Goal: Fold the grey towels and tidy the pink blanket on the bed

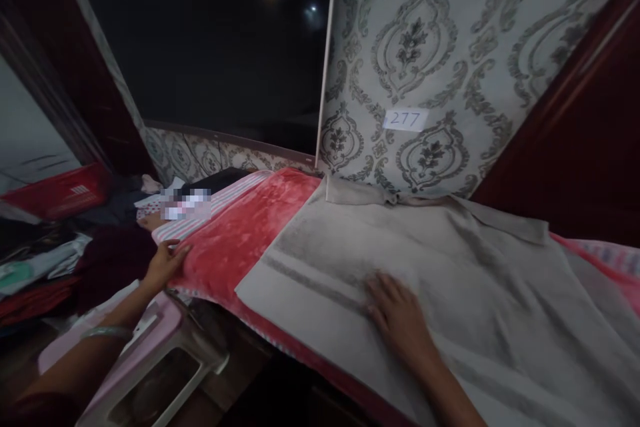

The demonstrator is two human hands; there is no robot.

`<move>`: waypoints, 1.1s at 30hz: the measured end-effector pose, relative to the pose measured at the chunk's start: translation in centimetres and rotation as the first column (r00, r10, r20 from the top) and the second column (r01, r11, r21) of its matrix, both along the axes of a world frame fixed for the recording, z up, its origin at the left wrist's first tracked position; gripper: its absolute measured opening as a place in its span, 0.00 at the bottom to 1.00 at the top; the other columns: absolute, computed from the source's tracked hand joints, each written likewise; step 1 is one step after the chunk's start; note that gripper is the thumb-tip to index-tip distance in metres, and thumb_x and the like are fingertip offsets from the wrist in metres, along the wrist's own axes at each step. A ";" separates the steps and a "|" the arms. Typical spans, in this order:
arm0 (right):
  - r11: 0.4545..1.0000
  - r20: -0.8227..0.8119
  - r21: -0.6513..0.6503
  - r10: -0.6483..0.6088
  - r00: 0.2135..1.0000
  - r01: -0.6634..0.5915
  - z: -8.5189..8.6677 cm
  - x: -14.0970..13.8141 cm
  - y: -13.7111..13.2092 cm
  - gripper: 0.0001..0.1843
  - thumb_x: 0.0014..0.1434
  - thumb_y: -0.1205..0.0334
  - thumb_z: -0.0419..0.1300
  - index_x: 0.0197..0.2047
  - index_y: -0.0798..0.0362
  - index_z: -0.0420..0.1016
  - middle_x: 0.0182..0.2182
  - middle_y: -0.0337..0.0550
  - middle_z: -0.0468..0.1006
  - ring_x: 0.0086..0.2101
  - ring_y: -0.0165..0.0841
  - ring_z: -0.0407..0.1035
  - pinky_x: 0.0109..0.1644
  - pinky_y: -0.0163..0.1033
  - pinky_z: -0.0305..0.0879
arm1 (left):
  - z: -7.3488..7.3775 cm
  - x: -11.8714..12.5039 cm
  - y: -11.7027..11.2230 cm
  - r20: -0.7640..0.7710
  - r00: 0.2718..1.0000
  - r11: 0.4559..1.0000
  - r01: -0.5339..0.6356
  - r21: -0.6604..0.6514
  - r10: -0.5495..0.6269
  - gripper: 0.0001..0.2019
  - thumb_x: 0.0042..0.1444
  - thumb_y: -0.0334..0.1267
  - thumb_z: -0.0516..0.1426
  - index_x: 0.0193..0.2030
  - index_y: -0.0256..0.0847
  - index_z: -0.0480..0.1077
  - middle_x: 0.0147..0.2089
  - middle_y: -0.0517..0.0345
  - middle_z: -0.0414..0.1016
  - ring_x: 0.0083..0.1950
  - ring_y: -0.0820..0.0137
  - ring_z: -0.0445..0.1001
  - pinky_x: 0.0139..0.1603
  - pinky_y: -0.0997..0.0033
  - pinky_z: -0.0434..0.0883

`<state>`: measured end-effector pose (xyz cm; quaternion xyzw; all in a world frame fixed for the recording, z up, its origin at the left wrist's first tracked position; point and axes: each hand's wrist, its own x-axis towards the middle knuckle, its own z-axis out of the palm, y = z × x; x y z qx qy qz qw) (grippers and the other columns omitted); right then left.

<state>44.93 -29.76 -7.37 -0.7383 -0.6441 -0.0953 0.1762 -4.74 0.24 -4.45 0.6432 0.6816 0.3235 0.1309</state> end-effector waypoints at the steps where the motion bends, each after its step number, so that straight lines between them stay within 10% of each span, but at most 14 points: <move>1: 0.999 0.023 -0.035 -0.022 0.999 0.023 -0.3 -0.8 -0.4 0.28 0.69 0.48 0.45 0.67 0.43 0.68 0.68 0.45 0.63 0.66 0.48 0.58 0.66 0.61 0.58 | 0.0 0.2 0.0 -0.003 1.000 1.000 -0.009 0.006 0.009 0.27 0.56 0.54 0.53 0.55 0.36 0.65 0.33 0.53 0.74 0.36 0.59 0.77 0.38 0.62 0.74; 7: 0.989 0.040 -0.117 -0.091 0.995 0.095 -0.2 -2.4 -0.7 0.27 0.71 0.51 0.45 0.70 0.42 0.62 0.71 0.43 0.57 0.69 0.46 0.51 0.69 0.62 0.51 | 1.3 0.8 -0.6 -0.282 0.959 1.000 -0.002 0.012 0.006 0.23 0.65 0.46 0.46 0.58 0.34 0.67 0.52 0.34 0.74 0.50 0.47 0.77 0.48 0.50 0.73; 11: 0.984 0.023 -0.138 -0.106 0.994 0.108 0.4 -2.4 -0.5 0.27 0.72 0.51 0.45 0.71 0.43 0.61 0.71 0.44 0.56 0.69 0.46 0.50 0.69 0.62 0.49 | 2.8 2.7 -1.8 -0.431 0.902 0.961 0.099 0.257 0.022 0.23 0.60 0.38 0.50 0.61 0.31 0.66 0.62 0.31 0.67 0.60 0.43 0.70 0.56 0.44 0.70; 15: 0.976 0.000 -0.187 -0.116 0.993 0.114 0.7 -2.6 -0.3 0.27 0.72 0.50 0.45 0.72 0.42 0.59 0.72 0.43 0.54 0.70 0.45 0.48 0.70 0.62 0.48 | 3.8 9.4 -3.4 -0.399 0.808 0.792 0.554 0.258 -0.435 0.19 0.63 0.40 0.47 0.53 0.36 0.72 0.53 0.43 0.78 0.56 0.56 0.75 0.60 0.54 0.71; 20: 0.966 -0.038 -0.232 -0.129 0.991 0.116 1.4 -2.8 -0.2 0.28 0.72 0.50 0.44 0.73 0.42 0.56 0.73 0.43 0.50 0.71 0.43 0.43 0.71 0.61 0.44 | 4.1 20.4 -6.5 -0.459 0.490 0.543 0.840 0.019 -0.741 0.28 0.66 0.48 0.48 0.68 0.36 0.63 0.70 0.42 0.64 0.72 0.54 0.61 0.71 0.50 0.59; 25: 0.955 -0.095 -0.276 -0.137 0.986 0.106 2.3 -3.0 -0.1 0.29 0.73 0.50 0.43 0.74 0.43 0.54 0.74 0.43 0.47 0.72 0.42 0.40 0.72 0.60 0.39 | 2.5 24.4 -7.8 -0.529 0.460 0.637 0.740 -0.216 -0.713 0.33 0.67 0.52 0.48 0.75 0.40 0.53 0.78 0.42 0.44 0.77 0.47 0.44 0.73 0.42 0.51; 33: 0.952 -0.163 -0.289 -0.154 0.975 0.102 3.2 -3.4 0.1 0.30 0.73 0.51 0.45 0.74 0.45 0.53 0.74 0.44 0.46 0.72 0.41 0.39 0.73 0.58 0.36 | 2.2 23.9 -7.4 -0.548 0.473 0.666 0.711 -0.225 -0.690 0.33 0.67 0.51 0.45 0.75 0.41 0.51 0.78 0.45 0.42 0.78 0.49 0.42 0.73 0.44 0.50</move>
